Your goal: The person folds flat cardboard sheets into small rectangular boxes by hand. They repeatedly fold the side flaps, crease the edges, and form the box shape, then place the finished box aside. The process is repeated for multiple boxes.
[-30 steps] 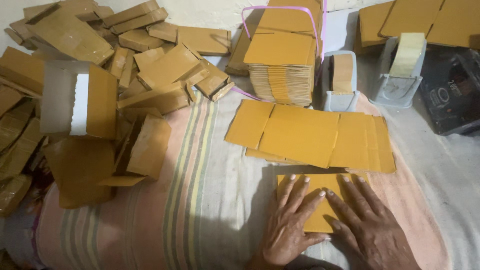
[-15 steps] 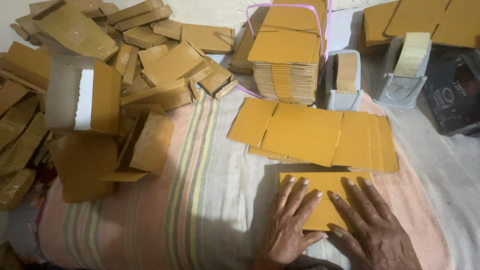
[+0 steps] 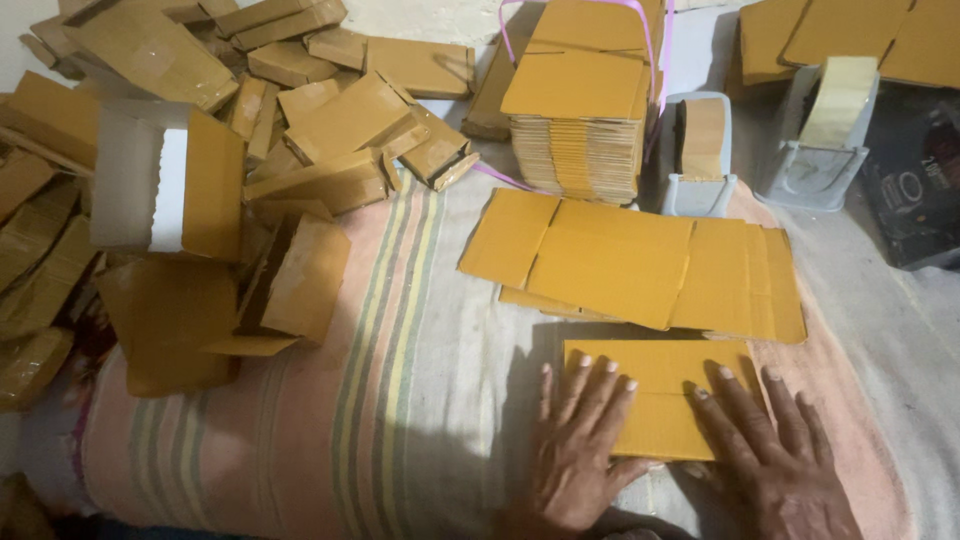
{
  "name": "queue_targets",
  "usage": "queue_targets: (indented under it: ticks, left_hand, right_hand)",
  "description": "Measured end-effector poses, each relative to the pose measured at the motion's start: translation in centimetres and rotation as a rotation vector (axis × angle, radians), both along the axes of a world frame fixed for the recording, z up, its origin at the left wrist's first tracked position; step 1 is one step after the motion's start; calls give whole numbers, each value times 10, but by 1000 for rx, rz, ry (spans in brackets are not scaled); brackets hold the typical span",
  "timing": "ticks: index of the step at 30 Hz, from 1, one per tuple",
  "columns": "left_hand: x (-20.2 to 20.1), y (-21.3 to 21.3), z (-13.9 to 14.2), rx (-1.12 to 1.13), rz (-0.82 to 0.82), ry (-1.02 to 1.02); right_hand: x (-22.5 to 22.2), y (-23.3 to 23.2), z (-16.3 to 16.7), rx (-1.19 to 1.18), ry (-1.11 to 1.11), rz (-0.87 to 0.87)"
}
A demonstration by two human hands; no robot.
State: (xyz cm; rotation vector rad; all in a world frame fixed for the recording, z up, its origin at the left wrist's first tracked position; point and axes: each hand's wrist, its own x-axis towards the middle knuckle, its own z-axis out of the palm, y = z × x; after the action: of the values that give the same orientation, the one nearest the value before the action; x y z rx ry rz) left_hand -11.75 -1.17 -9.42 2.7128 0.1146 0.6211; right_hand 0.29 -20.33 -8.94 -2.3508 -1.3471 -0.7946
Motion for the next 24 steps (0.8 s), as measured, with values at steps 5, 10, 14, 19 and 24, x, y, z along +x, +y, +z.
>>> queue_targets:
  ticks: [5,10,14,19,24]
  left_hand:
    - [10,-18,-6,162,-9,111]
    - [0,-9,-17,169,-25,60]
    - [-17,6,-20,-17,-22,104]
    - [-12,14,-20,-397,75,-80]
    - [-1,10,-10,-716,169,36]
  right_hand:
    - [-5,12,8,-237,139,34]
    - [-1,2,1,22,97,171]
    - [14,-15,-9,-42,251,228]
    - [16,-21,0,138,646,174]
    - [0,4,28,819,1488,-186]
